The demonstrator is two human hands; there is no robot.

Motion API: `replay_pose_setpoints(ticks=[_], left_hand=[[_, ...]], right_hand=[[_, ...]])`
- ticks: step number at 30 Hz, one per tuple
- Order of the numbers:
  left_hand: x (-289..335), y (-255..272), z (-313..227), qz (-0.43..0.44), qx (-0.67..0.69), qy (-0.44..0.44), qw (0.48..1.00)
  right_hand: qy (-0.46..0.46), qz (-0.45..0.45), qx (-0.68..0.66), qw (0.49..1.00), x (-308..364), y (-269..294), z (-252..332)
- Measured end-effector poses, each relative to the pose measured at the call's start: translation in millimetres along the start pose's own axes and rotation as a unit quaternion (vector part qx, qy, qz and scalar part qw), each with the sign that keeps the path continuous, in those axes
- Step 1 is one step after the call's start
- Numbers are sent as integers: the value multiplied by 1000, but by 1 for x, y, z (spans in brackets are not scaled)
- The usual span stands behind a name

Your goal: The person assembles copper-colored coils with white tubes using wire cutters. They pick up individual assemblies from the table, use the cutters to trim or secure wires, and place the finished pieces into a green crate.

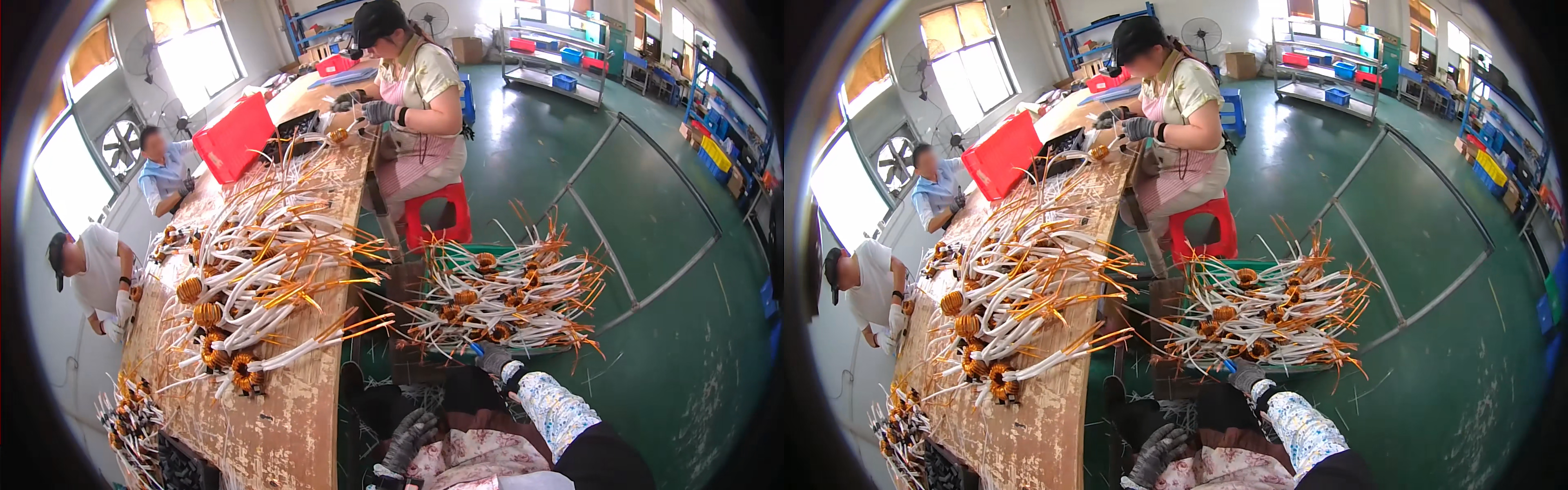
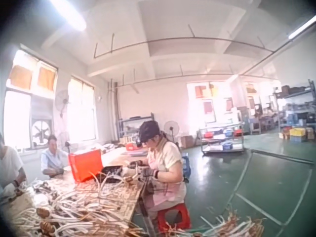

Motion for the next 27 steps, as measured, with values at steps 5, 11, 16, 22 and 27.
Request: replay_pose_setpoints(ticks=[5,11,16,22,27], left_hand=[[-5,-2,1,-8,-18,14,1000],[-8,-2,5,-22,29,39,999],[-10,18,16,-10,62,36,997],[-9,21,22,-32,57,51,997],[-3,3,12,-41,28,63,997]], right_hand=[[90,43,10,995,-45,-31,22],[146,24,-3,989,-90,-44,73],[145,41,-34,988,-115,-31,127],[194,77,75,975,-110,-61,150],[147,41,55,987,-114,-55,154]])
Point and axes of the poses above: each hand's wrist, its own x-axis away from the middle knuckle, its own y-axis out of the back of the hand, z = x × y, the point moved 10 cm from there along -x, towards the middle knuckle, and after that the axes turned 11 degrees about x, right-handed, at the moved point
